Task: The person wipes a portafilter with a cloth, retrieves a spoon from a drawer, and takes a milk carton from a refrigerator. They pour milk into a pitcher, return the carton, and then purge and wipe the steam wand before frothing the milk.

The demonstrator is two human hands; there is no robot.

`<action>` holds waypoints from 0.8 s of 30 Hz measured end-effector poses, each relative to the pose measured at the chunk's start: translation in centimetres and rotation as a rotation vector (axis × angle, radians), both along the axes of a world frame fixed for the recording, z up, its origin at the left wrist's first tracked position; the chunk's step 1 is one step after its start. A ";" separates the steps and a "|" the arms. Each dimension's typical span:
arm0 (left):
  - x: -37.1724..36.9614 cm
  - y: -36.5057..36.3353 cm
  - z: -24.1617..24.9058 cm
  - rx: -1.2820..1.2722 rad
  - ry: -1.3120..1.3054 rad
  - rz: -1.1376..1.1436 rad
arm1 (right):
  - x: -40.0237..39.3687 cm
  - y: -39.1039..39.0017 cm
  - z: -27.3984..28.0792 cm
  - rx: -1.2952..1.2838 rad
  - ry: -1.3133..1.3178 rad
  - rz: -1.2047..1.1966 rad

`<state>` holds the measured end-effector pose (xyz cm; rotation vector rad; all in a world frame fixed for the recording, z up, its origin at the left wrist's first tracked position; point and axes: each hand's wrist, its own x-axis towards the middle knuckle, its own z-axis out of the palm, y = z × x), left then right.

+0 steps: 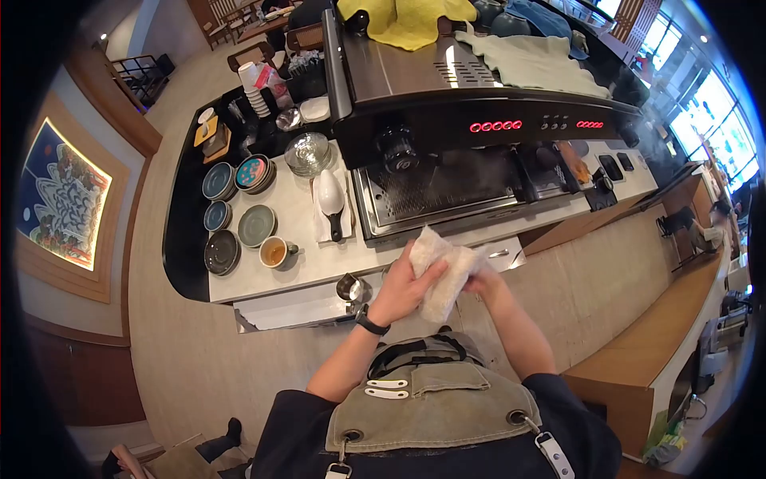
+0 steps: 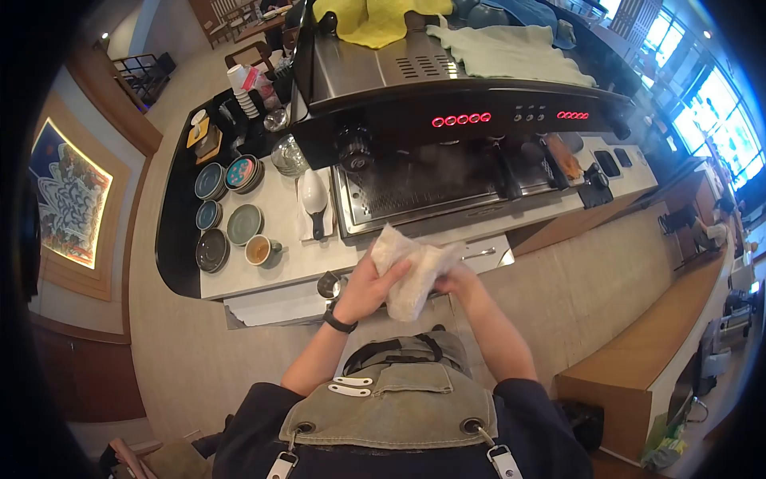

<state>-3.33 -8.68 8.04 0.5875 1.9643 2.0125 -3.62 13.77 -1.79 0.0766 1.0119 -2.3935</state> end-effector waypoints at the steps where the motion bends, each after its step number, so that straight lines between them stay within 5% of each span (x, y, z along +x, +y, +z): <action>1: -0.4 1.1 0.4 -0.028 0.013 0.059 | 1.7 0.4 -0.6 -0.049 -0.159 -0.075; 4: -1.3 4.3 0.9 -0.103 0.033 0.209 | 4.2 1.8 -2.1 0.172 -0.118 -0.173; 7: -3.3 6.3 0.9 -0.202 -0.049 0.173 | 4.9 1.6 -1.6 -0.070 -0.030 -0.275; 10: -5.7 7.9 -1.3 -0.473 0.102 0.241 | 3.4 1.5 2.2 0.574 0.415 -0.364; 13: -5.7 8.4 -3.0 -0.209 0.193 0.501 | -0.5 2.2 9.8 1.287 0.835 -0.339; 14: -4.7 8.1 -1.5 -0.051 0.039 0.480 | -2.1 2.6 12.7 1.565 0.963 -0.270; 17: -2.2 5.5 -1.8 -0.118 0.029 0.431 | -5.7 5.7 10.6 1.950 1.122 -0.274; 19: -0.2 3.9 -2.4 -0.186 -0.042 0.387 | -9.3 5.2 6.7 1.571 1.024 -0.399; 21: 2.0 3.3 -3.2 -0.219 -0.092 0.366 | -13.1 2.6 2.9 0.761 0.814 -0.478; 23: 3.7 2.9 -3.6 -0.217 -0.109 0.371 | -15.0 1.5 3.2 0.593 0.680 -0.194; 24: 4.3 2.5 -4.0 -0.178 -0.143 0.348 | -13.9 0.2 5.0 0.498 0.658 -0.302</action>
